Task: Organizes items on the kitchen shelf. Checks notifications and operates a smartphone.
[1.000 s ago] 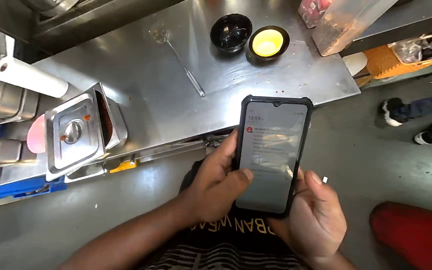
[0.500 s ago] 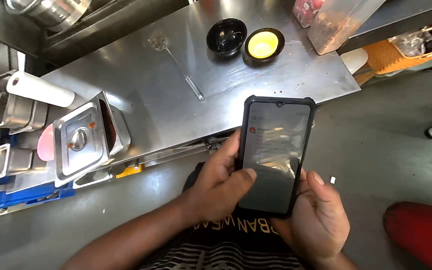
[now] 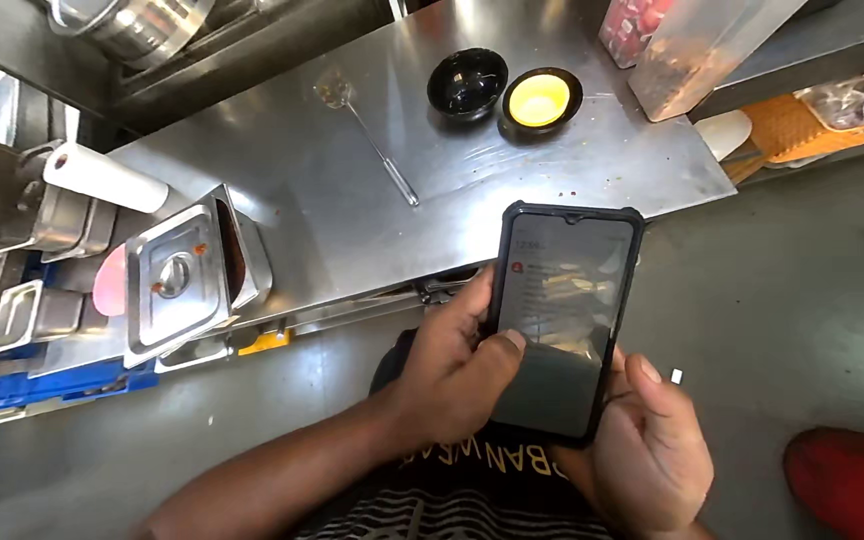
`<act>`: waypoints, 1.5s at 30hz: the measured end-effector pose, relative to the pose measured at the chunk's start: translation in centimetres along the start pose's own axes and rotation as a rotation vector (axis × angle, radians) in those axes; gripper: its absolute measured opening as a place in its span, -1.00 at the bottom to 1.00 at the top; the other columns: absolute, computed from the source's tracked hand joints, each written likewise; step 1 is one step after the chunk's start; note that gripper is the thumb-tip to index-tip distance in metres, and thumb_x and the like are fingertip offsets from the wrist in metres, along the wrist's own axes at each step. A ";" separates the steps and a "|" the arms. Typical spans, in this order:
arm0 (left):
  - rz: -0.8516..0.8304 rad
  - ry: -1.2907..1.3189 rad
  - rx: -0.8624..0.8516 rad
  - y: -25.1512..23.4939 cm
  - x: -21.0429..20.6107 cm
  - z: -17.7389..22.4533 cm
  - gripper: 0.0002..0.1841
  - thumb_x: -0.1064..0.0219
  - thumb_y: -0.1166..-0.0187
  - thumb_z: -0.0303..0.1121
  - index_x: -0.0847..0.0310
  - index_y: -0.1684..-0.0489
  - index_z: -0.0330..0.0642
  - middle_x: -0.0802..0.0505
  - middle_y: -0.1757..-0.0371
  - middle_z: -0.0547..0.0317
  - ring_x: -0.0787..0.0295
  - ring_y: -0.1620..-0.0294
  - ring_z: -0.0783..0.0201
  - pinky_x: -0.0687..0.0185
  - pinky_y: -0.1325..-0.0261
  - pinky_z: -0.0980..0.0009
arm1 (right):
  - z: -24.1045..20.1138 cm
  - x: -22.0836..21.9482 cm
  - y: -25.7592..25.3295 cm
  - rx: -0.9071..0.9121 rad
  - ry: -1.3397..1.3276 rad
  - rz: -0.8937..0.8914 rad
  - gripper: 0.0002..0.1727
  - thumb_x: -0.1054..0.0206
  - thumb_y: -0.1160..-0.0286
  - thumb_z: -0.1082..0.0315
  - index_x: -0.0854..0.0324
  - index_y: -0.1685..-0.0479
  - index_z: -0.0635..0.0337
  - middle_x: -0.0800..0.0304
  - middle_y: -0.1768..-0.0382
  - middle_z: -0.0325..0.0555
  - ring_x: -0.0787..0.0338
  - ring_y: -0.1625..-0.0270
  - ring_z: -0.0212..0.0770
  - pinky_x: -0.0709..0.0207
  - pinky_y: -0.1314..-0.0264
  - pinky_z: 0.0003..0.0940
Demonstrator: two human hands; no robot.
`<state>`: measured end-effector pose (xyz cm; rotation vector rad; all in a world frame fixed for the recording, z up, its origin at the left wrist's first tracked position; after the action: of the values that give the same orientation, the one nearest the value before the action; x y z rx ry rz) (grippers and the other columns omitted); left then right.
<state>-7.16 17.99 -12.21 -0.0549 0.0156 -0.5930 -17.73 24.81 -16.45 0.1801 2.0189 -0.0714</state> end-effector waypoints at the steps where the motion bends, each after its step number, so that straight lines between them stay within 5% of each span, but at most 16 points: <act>1: 0.029 -0.023 0.011 -0.1 0.0 0.0 -0.50 -0.08 -0.51 -0.52 -0.43 -0.50 -0.29 -0.85 0.06 0.16 -0.83 0.10 0.43 -0.79 0.10 0.47 | 0.0 -0.1 0.0 0.000 0.001 -0.002 -0.51 -0.08 -0.74 0.00 -0.63 -0.39 0.10 -0.84 -0.19 -0.05 -0.80 -0.31 -0.23 -0.65 -0.43 -0.18; 3: 0.101 -0.080 0.034 -0.2 -0.1 0.0 -0.53 -0.25 -0.46 -0.51 -0.49 -0.42 -0.24 -0.89 0.13 0.19 -0.87 0.20 0.39 -0.85 0.21 0.44 | 0.0 0.0 0.0 0.001 0.009 -0.001 -0.52 -0.10 -0.74 0.01 -0.63 -0.38 0.12 -0.84 -0.18 -0.05 -0.80 -0.29 -0.24 -0.65 -0.42 -0.20; 6: 0.119 -0.115 0.062 -0.2 -0.4 -0.3 -0.33 -0.66 -0.33 -0.38 -0.46 -0.48 -0.13 -0.90 0.00 0.17 -0.92 0.06 0.26 -0.95 0.03 0.31 | 0.0 0.1 0.1 0.011 0.023 0.017 -0.54 -0.09 -0.75 0.02 -0.67 -0.33 0.12 -0.85 -0.15 -0.07 -0.81 -0.28 -0.27 -0.65 -0.41 -0.25; 9: 0.086 -0.159 0.057 -0.1 -0.6 -0.2 -0.19 -0.73 -0.23 -0.26 -0.40 -0.53 -0.14 -0.87 -0.07 0.24 -0.87 -0.08 0.35 -0.90 -0.09 0.37 | -0.1 0.2 0.3 0.025 0.018 0.019 -0.53 -0.08 -0.75 0.04 -0.67 -0.34 0.13 -0.85 -0.17 -0.08 -0.80 -0.30 -0.28 -0.64 -0.43 -0.26; 14: -0.039 0.019 0.060 0.3 -1.1 -0.5 -0.40 -0.29 -0.59 -0.38 -0.24 -0.65 -0.19 -0.83 -0.17 0.11 -0.85 -0.11 0.30 -0.85 -0.11 0.32 | -0.3 0.3 0.4 0.017 0.001 0.000 -0.50 -0.05 -0.76 0.00 -0.64 -0.38 0.13 -0.84 -0.19 -0.03 -0.80 -0.31 -0.22 -0.65 -0.44 -0.18; 18: -0.012 0.047 0.086 0.2 -1.5 0.1 -0.42 -0.09 -0.64 -0.22 -0.24 -0.69 -0.11 -0.77 -0.19 0.19 -0.79 -0.08 0.40 -0.80 -0.05 0.41 | -0.4 0.4 0.8 -0.013 0.020 -0.035 -0.52 -0.09 -0.74 0.03 -0.60 -0.44 0.06 -0.82 -0.24 -0.05 -0.78 -0.35 -0.22 -0.63 -0.47 -0.13; 21: -0.048 0.093 0.065 0.6 -1.1 -0.3 -0.46 0.04 -0.69 -0.31 -0.24 -0.70 -0.14 -0.76 -0.26 0.16 -0.77 -0.17 0.39 -0.77 -0.19 0.39 | -0.2 0.5 1.1 -0.074 -0.001 -0.120 -0.42 -0.26 -0.48 0.34 -0.46 -0.58 0.05 -0.76 -0.30 0.00 -0.77 -0.35 -0.15 -0.63 -0.45 -0.07; 24: 0.006 0.110 0.074 0.5 -0.6 -0.4 -0.50 0.13 -0.64 -0.41 -0.36 -0.58 -0.18 -0.80 -0.14 0.18 -0.80 -0.04 0.43 -0.78 -0.08 0.45 | 0.3 0.4 1.3 -0.171 -0.059 -0.224 -0.17 -0.30 -0.22 0.58 -0.29 -0.69 0.02 -0.69 -0.40 0.03 -0.71 -0.43 -0.09 -0.58 -0.51 -0.02; 28: 0.076 0.090 0.141 0.6 0.2 -0.4 -0.51 0.16 -0.64 -0.46 -0.41 -0.53 -0.16 -0.83 -0.06 0.16 -0.83 0.07 0.42 -0.81 0.07 0.46 | 1.0 0.4 1.7 -0.308 -0.017 -0.285 0.02 -0.34 -0.12 0.68 -0.14 -0.77 -0.15 -0.63 -0.49 -0.07 -0.66 -0.50 -0.10 -0.56 -0.55 -0.03; 32: 0.113 0.091 0.175 1.1 1.0 -0.5 -0.52 0.18 -0.68 -0.43 -0.41 -0.53 -0.16 -0.84 -0.01 0.11 -0.84 0.17 0.39 -0.82 0.18 0.43 | 1.8 0.5 1.8 -0.382 0.094 -0.220 0.02 -0.39 -0.11 0.74 -0.25 -0.71 -0.25 -0.74 -0.40 -0.21 -0.76 -0.40 -0.22 -0.66 -0.46 -0.17; 45: 0.135 0.137 0.208 1.8 5.2 -2.7 -0.50 0.17 -0.72 -0.42 -0.35 -0.62 -0.18 -0.83 -0.09 0.11 -0.84 0.10 0.38 -0.83 0.11 0.43 | 5.4 -0.3 0.4 -0.489 0.009 -0.279 0.06 -0.35 -0.21 0.72 -0.07 -0.79 -0.28 -0.63 -0.51 -0.17 -0.68 -0.50 -0.11 -0.59 -0.54 -0.03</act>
<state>-1.90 16.43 -14.98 0.1874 0.0901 -0.4599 -12.74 24.45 -18.60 -0.4115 1.9955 0.2467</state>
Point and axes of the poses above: each hand's wrist, its own y-axis away from the middle knuckle, its own x-axis out of the back of the hand, z = x × y, the point moved 8 cm from there along -y, towards the middle knuckle
